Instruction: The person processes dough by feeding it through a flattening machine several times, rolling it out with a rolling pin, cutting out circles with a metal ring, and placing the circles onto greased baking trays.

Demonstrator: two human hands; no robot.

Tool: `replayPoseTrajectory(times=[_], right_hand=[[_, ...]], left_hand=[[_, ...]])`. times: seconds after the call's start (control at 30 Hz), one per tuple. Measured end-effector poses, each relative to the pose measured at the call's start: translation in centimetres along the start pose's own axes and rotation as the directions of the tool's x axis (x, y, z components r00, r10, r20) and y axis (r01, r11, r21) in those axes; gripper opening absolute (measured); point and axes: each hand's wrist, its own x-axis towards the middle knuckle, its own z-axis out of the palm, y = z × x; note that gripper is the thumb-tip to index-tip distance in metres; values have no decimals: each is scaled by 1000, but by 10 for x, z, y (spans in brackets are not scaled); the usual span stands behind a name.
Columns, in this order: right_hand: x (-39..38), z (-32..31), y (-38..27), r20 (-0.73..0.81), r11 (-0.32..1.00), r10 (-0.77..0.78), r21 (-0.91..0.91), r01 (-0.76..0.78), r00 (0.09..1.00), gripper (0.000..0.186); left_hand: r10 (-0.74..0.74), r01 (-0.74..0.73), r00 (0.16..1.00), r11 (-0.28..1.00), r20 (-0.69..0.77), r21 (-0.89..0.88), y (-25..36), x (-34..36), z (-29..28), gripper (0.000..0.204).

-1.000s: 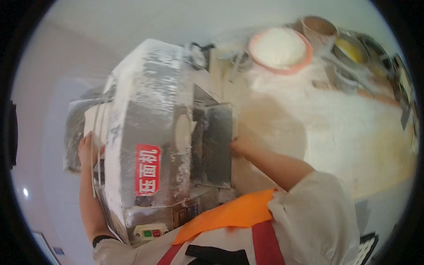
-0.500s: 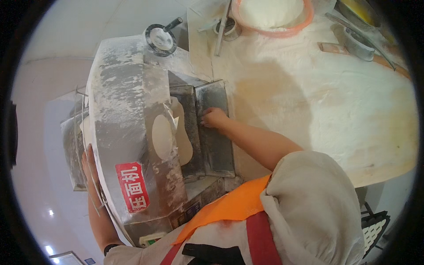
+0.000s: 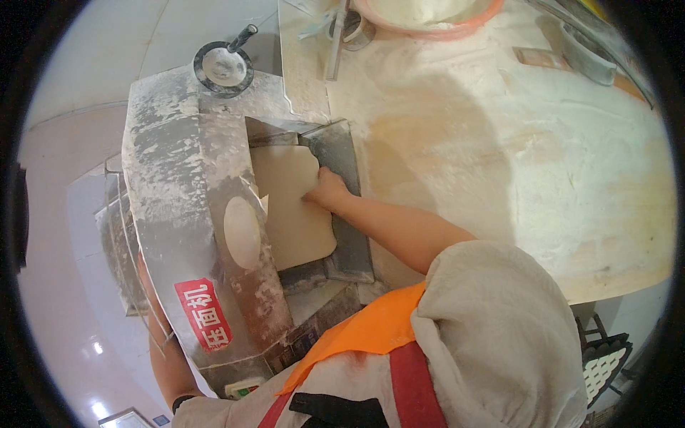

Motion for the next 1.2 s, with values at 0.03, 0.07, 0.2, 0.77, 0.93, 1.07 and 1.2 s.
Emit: replayPoseTrajectory(times=[0.03, 0.07, 0.2, 0.77, 0.93, 1.07, 1.2], right_hand=[[-5, -3, -4, -33, 1000, 2, -28, -3, 999, 60], [-7, -8, -6, -77, 998, 1, -58, -6, 997, 58], [-16, -24, -4, -204, 998, 4, -61, -17, 979, 57], [-97, -182, 49, -201, 994, -88, -73, 75, 976, 39], [-151, -223, 46, -137, 999, -41, 23, 45, 990, 33], [-179, -268, 49, -125, 973, 48, 229, -18, 991, 34], [-212, -310, 44, -81, 899, 96, 436, -52, 992, 37]], left_hand=[[-11, 13, 1000, 998, 28, -56, 0, -3, -1, 33], [-19, 26, 998, 993, 66, -118, -2, 0, -1, 33], [67, -67, 997, 998, 47, -8, -18, 2, -48, 38], [194, -197, 980, 962, 34, 188, 95, -217, 164, 55], [0, -193, 921, 869, 390, 455, 6, -256, 350, 88], [156, -284, 956, 714, 249, 640, 6, -294, 452, 66], [47, -259, 929, 792, 368, 552, 20, -303, 470, 36]])
